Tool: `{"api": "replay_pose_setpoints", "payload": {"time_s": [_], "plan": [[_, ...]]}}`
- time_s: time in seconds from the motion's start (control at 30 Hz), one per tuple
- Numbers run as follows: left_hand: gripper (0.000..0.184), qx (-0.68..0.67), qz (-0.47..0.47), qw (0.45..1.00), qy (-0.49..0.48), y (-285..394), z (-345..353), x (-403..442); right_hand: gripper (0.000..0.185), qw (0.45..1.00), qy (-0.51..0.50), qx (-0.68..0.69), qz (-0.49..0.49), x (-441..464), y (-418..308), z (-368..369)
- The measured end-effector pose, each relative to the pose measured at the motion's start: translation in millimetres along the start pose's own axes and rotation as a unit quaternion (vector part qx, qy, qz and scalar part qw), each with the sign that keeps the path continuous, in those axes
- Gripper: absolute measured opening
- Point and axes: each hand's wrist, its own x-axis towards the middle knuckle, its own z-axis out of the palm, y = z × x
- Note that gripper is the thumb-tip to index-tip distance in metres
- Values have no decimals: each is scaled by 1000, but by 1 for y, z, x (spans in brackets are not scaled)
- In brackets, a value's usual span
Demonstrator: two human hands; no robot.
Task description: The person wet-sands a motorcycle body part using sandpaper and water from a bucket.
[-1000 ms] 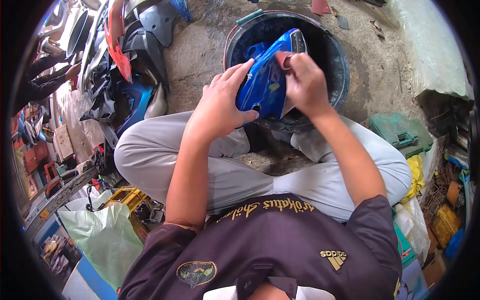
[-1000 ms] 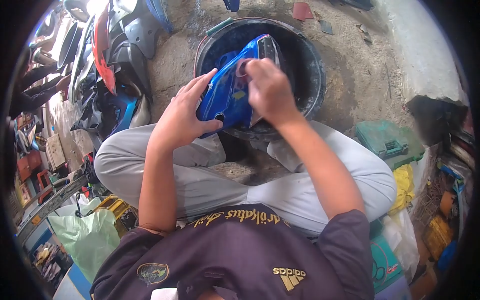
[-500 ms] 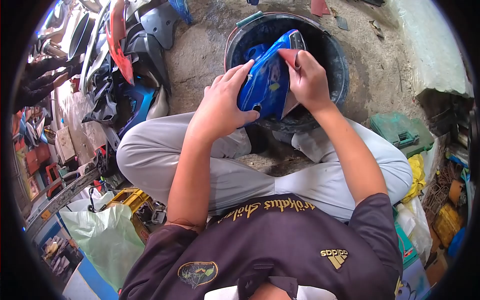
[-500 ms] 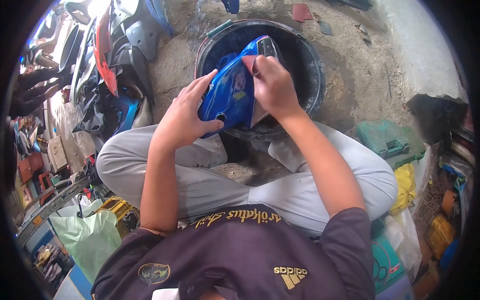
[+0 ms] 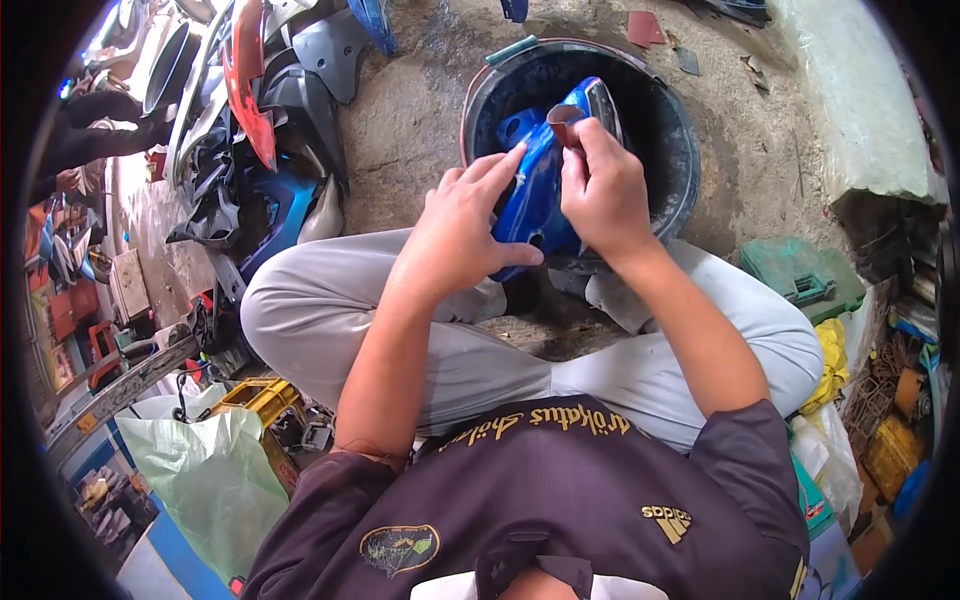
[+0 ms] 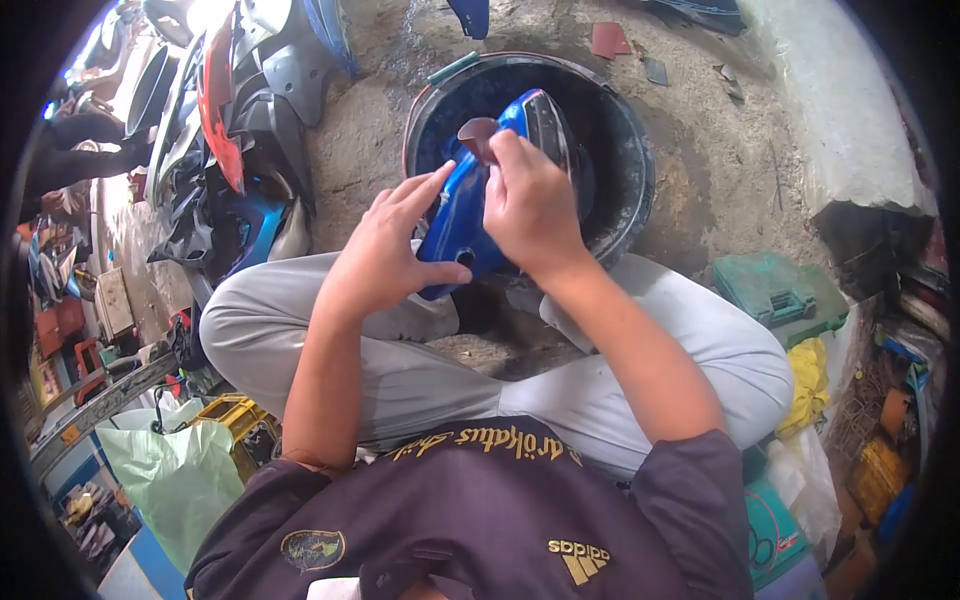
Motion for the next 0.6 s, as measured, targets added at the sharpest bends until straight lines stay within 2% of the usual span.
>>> {"api": "replay_pose_setpoints", "payload": {"time_s": [0.07,0.17,0.2,0.27,0.4,0.5,0.6], "plan": [[123,-2,23,1000,-7,-2,2,-5,20,999,5,-30,16,2,-10,-3],[126,-21,47,999,-12,6,4,-8,11,997,22,-60,31,12,23,-9],[126,-22,51,998,-12,8,5,-9,10,997,22,-33,71,17,25,-12],[126,-21,59,998,-10,9,7,-9,10,997,4,-57,43,15,18,-17],[132,-6,4,998,-61,17,-1,-13,9,994,-66,-67,50,8,-6,-20],[132,12,11,998,-52,23,1,-14,11,996,-26,-15,85,13,-12,-22],[132,22,12,998,-52,21,2,-15,13,996,-14,-71,56,11,-6,-13]]}}
